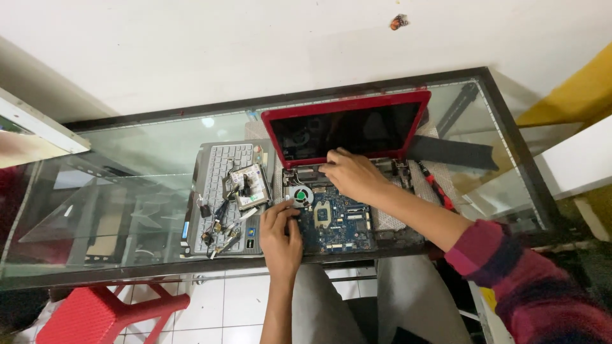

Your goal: A person is disassembling and cleaning the internal components of a laptop using a screwdriver and manual manipulation of wires.

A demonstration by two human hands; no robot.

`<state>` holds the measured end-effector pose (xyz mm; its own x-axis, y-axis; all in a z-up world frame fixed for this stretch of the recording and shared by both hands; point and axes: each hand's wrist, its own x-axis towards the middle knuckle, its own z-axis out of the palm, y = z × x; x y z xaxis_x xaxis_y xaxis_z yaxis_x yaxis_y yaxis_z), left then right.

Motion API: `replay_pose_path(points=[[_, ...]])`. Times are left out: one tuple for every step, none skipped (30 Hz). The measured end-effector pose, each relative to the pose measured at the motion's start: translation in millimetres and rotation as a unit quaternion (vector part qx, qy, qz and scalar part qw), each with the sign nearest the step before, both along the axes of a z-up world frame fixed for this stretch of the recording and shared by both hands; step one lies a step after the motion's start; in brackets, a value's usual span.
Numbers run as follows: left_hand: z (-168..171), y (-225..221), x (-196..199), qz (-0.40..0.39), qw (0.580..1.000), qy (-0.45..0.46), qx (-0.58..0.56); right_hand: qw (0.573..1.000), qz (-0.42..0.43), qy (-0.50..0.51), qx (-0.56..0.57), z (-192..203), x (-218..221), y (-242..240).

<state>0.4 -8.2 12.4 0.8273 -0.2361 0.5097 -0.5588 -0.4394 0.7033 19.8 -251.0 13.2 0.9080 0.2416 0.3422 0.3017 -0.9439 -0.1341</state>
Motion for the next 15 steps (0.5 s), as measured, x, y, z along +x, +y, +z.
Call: replay_pose_path(points=[[0.7,-0.4,0.4,0.001,1.0,0.001,0.0,1.0,0.001,0.001,0.0,-2.9,-2.5,-4.9],[1.0,-0.2,0.4,-0.003,1.0,0.001,-0.006,1.0,-0.008,-0.001,-0.009,-6.4,-5.7,-9.2],[1.3,-0.1,0.3,-0.008,1.0,0.002,-0.011,1.0,-0.017,-0.003,-0.018,-9.9,-9.1,-13.6],[0.0,0.2,0.6,-0.009,1.0,0.002,-0.012,1.0,-0.019,-0.003,-0.019,-2.2,-15.9,-16.1],[-1.1,0.5,0.8,-0.006,1.0,0.006,-0.006,0.999,-0.031,0.011,-0.031,5.7,-22.8,-18.5],[-2.3,0.9,0.6,-0.003,1.0,0.01,-0.001,0.998,-0.044,0.025,-0.043,13.5,-30.2,-20.7],[-2.6,0.4,0.9,-0.005,1.0,0.011,-0.002,0.998,-0.045,0.025,-0.044,16.4,-34.6,-25.3],[-3.3,0.2,0.9,-0.002,1.0,0.013,-0.003,0.998,-0.049,0.024,-0.044,19.0,-39.0,-29.6],[-4.0,0.1,0.8,0.0,1.0,0.016,-0.004,0.997,-0.052,0.024,-0.045,21.6,-43.4,-33.8],[-3.3,-0.1,0.5,0.0,1.0,0.016,-0.004,0.997,-0.052,0.024,-0.045,21.6,-46.9,-37.9],[-2.5,-0.2,0.2,-0.001,1.0,0.015,-0.004,0.997,-0.061,0.014,-0.054,21.7,-50.4,-42.1],[-1.4,0.2,0.1,-0.001,1.0,0.013,-0.004,0.996,-0.07,0.004,-0.062,21.7,-53.4,-45.7],[-2.7,0.3,0.2,-0.001,1.0,0.012,-0.004,0.996,-0.07,0.003,-0.062,19.1,-54.7,-48.3],[-3.8,0.6,0.5,-0.003,1.0,0.014,-0.004,0.995,-0.077,-0.002,-0.056,16.1,-56.5,-50.7],[-5.0,0.5,0.7,-0.004,1.0,0.016,-0.003,0.995,-0.085,-0.007,-0.049,13.1,-58.4,-53.4]])
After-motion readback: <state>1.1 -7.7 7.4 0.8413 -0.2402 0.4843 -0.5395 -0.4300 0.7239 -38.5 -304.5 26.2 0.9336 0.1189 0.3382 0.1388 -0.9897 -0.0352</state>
